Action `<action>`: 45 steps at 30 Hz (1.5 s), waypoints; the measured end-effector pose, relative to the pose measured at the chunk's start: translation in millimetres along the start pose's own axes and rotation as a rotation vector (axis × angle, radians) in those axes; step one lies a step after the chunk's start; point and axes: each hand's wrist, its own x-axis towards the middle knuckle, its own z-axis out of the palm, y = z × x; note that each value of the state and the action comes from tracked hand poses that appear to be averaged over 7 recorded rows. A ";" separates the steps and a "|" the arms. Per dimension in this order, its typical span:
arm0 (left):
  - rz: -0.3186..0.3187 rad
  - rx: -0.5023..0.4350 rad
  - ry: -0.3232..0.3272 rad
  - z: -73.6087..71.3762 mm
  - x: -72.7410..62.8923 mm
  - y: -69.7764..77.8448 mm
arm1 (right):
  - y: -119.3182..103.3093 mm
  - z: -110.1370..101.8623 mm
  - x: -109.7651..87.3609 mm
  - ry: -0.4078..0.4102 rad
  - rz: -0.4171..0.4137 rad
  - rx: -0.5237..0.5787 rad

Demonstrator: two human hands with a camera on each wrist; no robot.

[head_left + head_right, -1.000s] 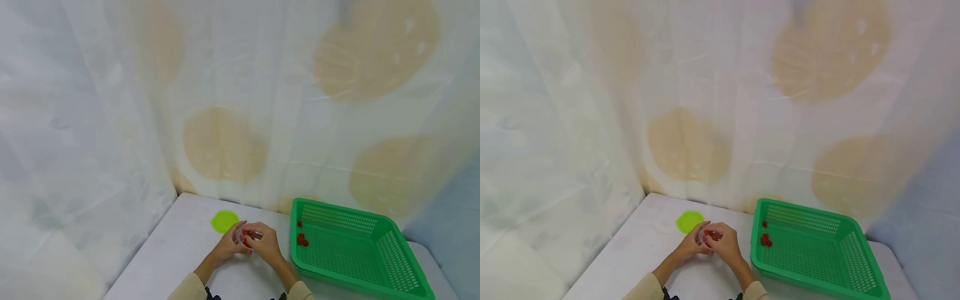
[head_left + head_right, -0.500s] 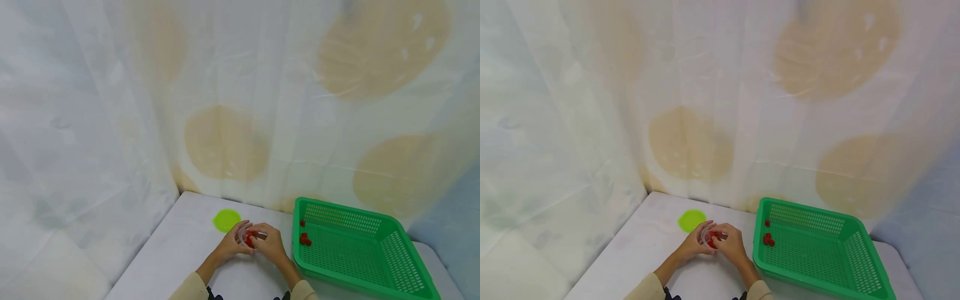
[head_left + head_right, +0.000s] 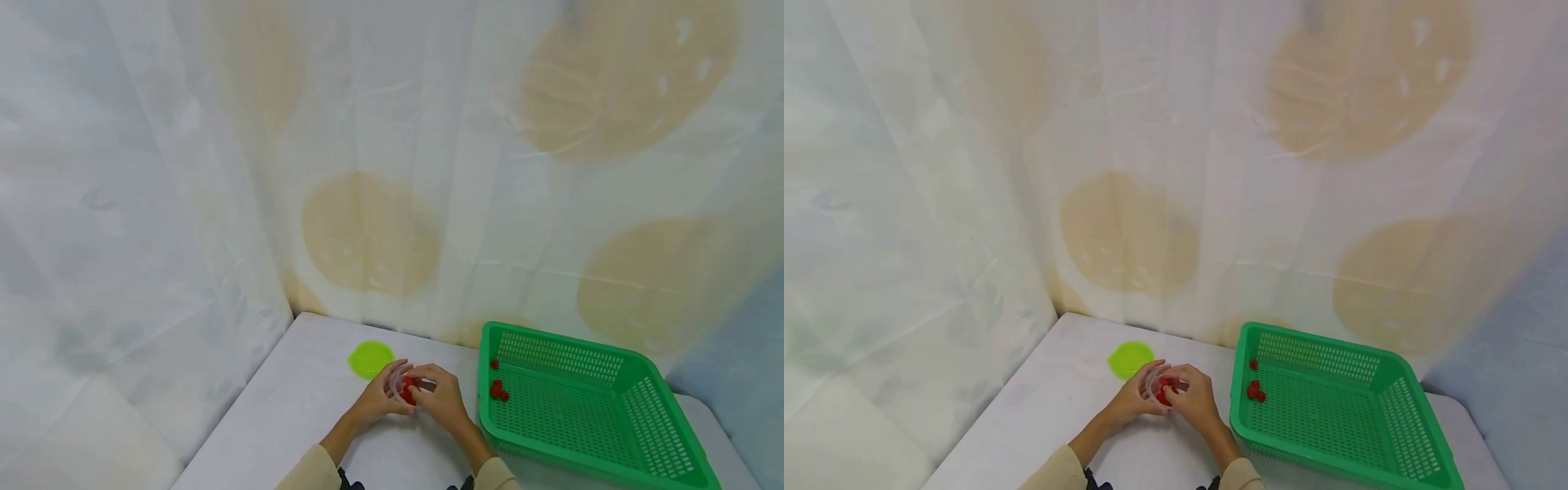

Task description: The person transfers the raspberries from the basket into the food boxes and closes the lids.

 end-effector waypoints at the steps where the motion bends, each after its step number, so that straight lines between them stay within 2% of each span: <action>1: -0.002 -0.001 0.002 0.2 0.0 0.3 | 0.1 0.2 -0.1 0.006 -0.003 0.000; 4: -0.006 0.001 0.006 0.6 -0.2 0.5 | 1.0 1.1 0.0 0.019 -0.020 -0.001; 17: -0.025 0.041 0.021 -0.7 0.4 0.0 | -7.8 3.9 -0.1 0.093 0.006 0.013; 21: -0.041 0.027 0.028 -0.5 0.8 -0.4 | -32.4 0.6 0.9 0.102 -0.043 0.064; 25: -0.050 0.000 0.034 -0.4 0.4 -0.9 | -65.1 -10.8 3.9 0.063 -0.076 0.107; 27: -0.049 -0.005 0.036 -0.2 0.2 -0.7 | -70.8 -17.7 7.0 0.047 -0.081 0.099; 31: -0.029 0.001 0.021 1.0 0.3 -0.1 | -62.2 -39.2 17.4 0.032 -0.103 0.072; 35: -0.014 -0.005 0.002 1.8 0.9 -1.0 | -51.6 -74.7 30.0 0.008 -0.109 0.047; 38: -0.014 0.003 0.004 1.1 1.6 -1.7 | -46.6 -103.8 39.0 0.003 -0.054 0.011; 41: -0.009 0.010 0.008 0.6 2.3 -2.3 | -38.2 -129.8 47.9 0.005 0.034 -0.027; 45: -0.007 0.007 0.007 1.4 2.5 -2.9 | -30.0 -158.6 55.6 -0.033 0.165 -0.025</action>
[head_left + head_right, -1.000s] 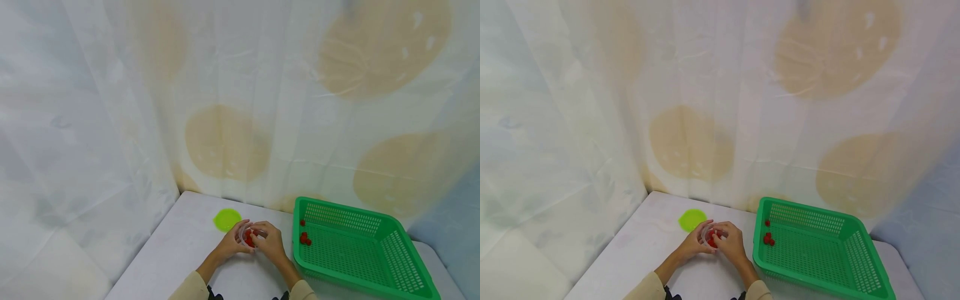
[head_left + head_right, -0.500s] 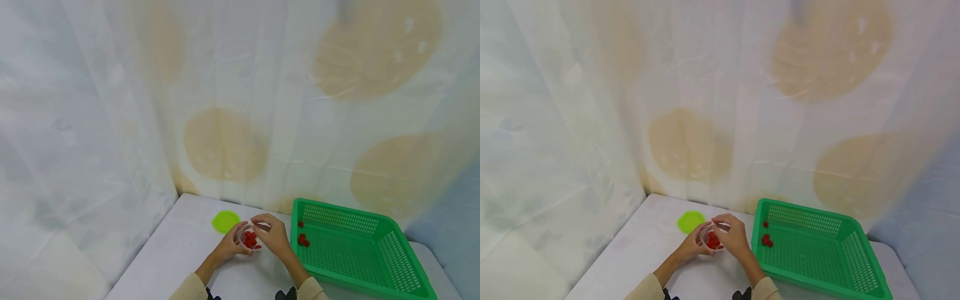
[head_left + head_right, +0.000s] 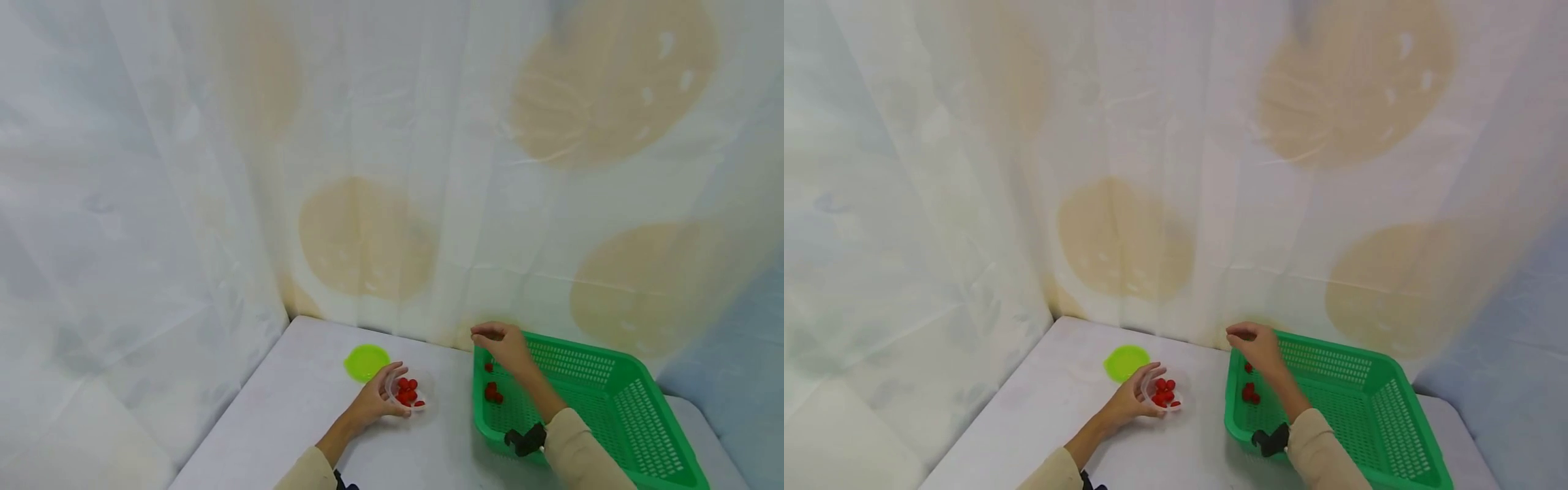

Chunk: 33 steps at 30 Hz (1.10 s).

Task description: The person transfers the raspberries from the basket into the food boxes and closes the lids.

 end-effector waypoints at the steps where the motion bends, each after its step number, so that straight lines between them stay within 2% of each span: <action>1: 0.000 0.000 0.000 -0.8 -0.2 0.0 | 2.1 -5.4 2.3 -0.014 0.017 0.003; 4: -0.006 -0.006 0.001 -2.1 -0.8 -0.5 | 9.3 -18.8 7.7 -0.039 0.041 -0.035; 9: -0.005 -0.017 0.009 -2.6 -0.7 -1.2 | 28.0 -31.9 13.9 -0.084 0.005 -0.180; 15: -0.036 -0.001 0.011 -0.7 -3.5 3.9 | 66.3 -42.5 13.2 -0.158 0.018 -0.200; 19: -0.059 -0.003 0.009 0.3 -8.3 5.8 | 86.2 -44.3 6.3 -0.159 0.050 -0.245; 24: -0.066 -0.005 0.013 0.4 -14.5 6.1 | 98.6 -42.6 -2.1 -0.171 0.098 -0.279; 33: -0.045 0.033 0.020 -0.7 -20.0 9.5 | 105.7 -38.5 -1.6 -0.252 0.079 -0.321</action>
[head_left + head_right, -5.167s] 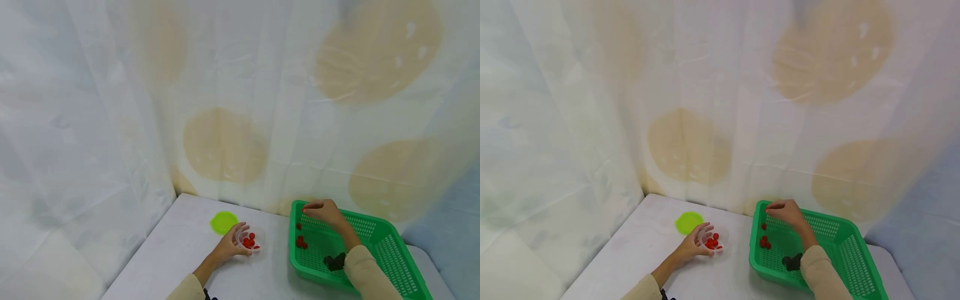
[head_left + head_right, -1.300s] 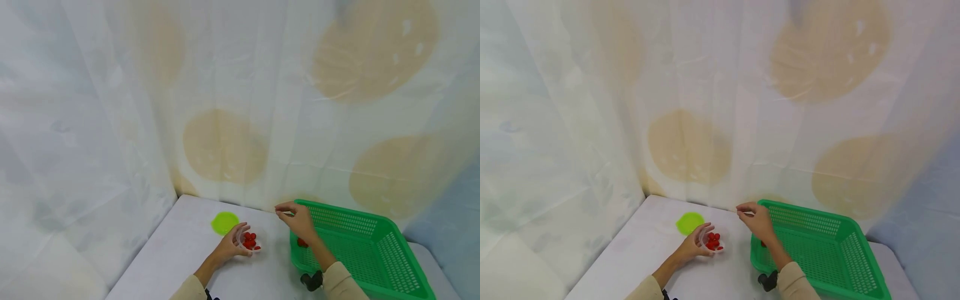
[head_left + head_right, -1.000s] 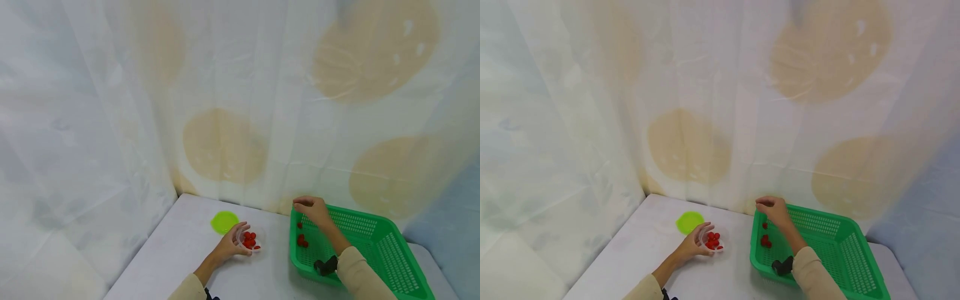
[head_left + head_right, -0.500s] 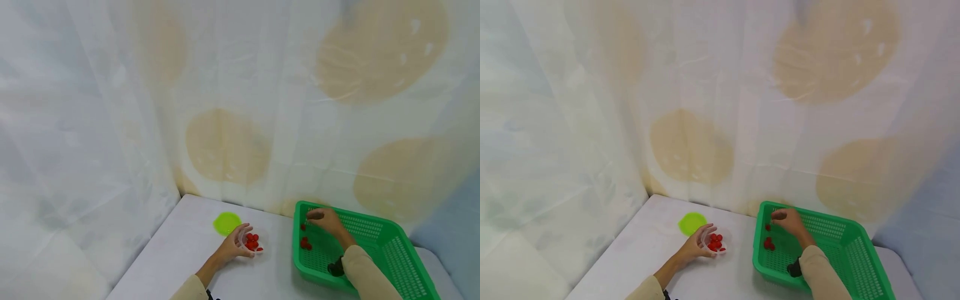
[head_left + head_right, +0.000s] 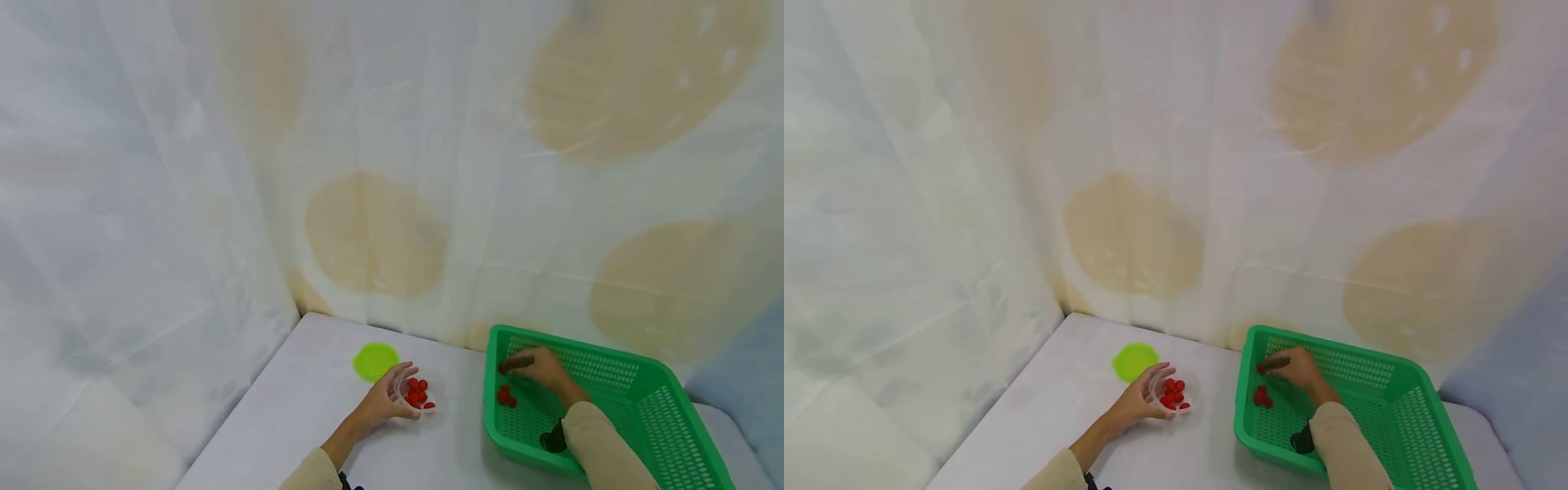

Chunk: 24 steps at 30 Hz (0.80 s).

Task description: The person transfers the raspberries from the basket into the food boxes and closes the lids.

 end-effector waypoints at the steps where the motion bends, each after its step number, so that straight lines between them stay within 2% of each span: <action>1: 0.007 -0.002 0.000 0.3 0.4 0.4 | 0.0 0.2 0.7 0.001 0.009 -0.009; 10: 0.005 -0.018 -0.031 4.3 0.8 1.0 | -1.9 4.0 3.0 -0.018 0.016 -0.064; 16: 0.016 -0.014 -0.018 4.4 0.5 4.3 | -1.6 5.8 6.1 -0.007 0.009 -0.078; 20: 0.018 -0.004 -0.016 3.3 0.0 5.5 | -4.2 7.0 6.3 -0.025 0.024 -0.078; 24: 0.016 0.002 -0.007 1.8 -0.4 4.8 | -7.0 9.0 7.0 -0.045 0.004 -0.076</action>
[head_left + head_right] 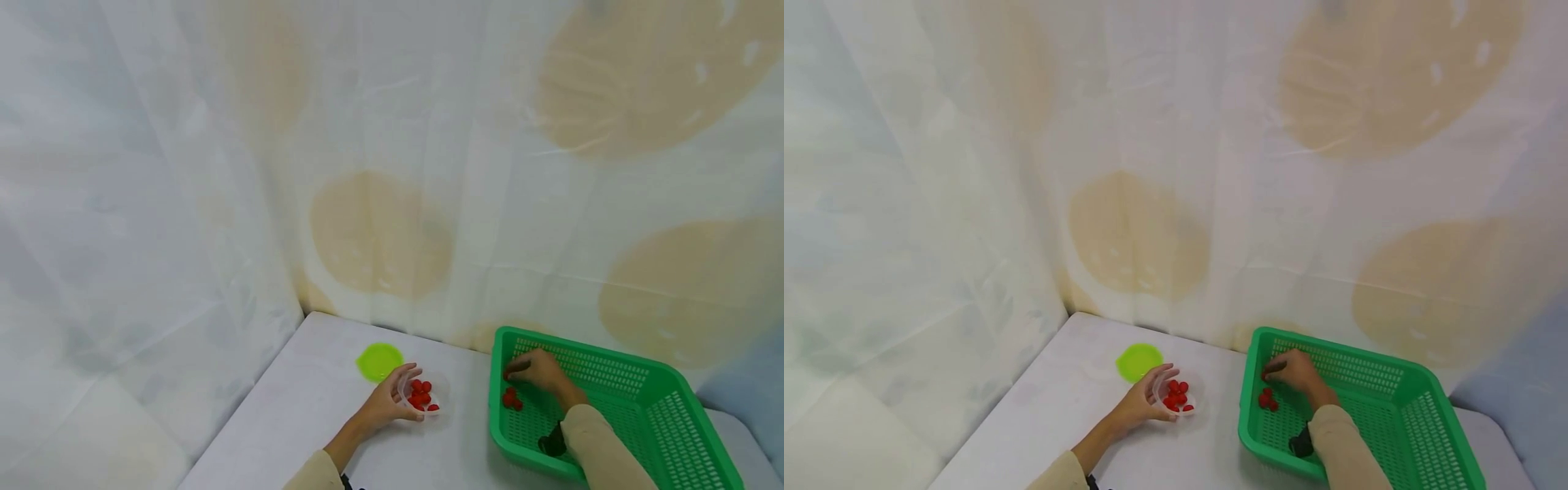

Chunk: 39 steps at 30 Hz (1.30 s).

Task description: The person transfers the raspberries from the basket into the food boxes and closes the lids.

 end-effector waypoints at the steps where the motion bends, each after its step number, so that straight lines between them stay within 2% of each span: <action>1: 0.000 0.005 0.000 -0.2 0.1 -0.3 | -0.5 0.1 -0.3 -0.003 -0.008 -0.002; 5: 0.000 0.008 0.002 -0.5 0.4 -2.2 | 0.5 1.1 0.1 -0.008 -0.022 -0.008; 11: -0.018 -0.010 -0.002 0.5 0.7 -4.9 | 2.5 2.9 0.3 -0.006 0.006 0.005; 20: -0.023 0.002 0.016 2.9 4.9 -3.0 | -2.8 -2.3 -0.1 -0.024 -0.002 0.041; 27: 0.005 0.015 0.013 6.4 12.2 -5.8 | 3.0 -10.5 1.2 -0.030 0.018 0.043; 30: 0.011 0.016 0.013 7.7 15.7 -8.1 | 5.1 -15.8 -0.5 -0.013 0.057 0.101; 34: 0.020 0.000 0.016 8.3 19.3 -9.3 | 6.7 -24.1 -1.7 0.010 0.141 0.278; 38: 0.026 -0.004 0.008 9.0 21.3 -8.6 | 8.6 -32.7 -2.1 0.005 0.137 0.412; 39: 0.024 -0.005 0.004 9.2 21.9 -8.7 | 8.9 -34.8 -2.1 0.004 0.124 0.418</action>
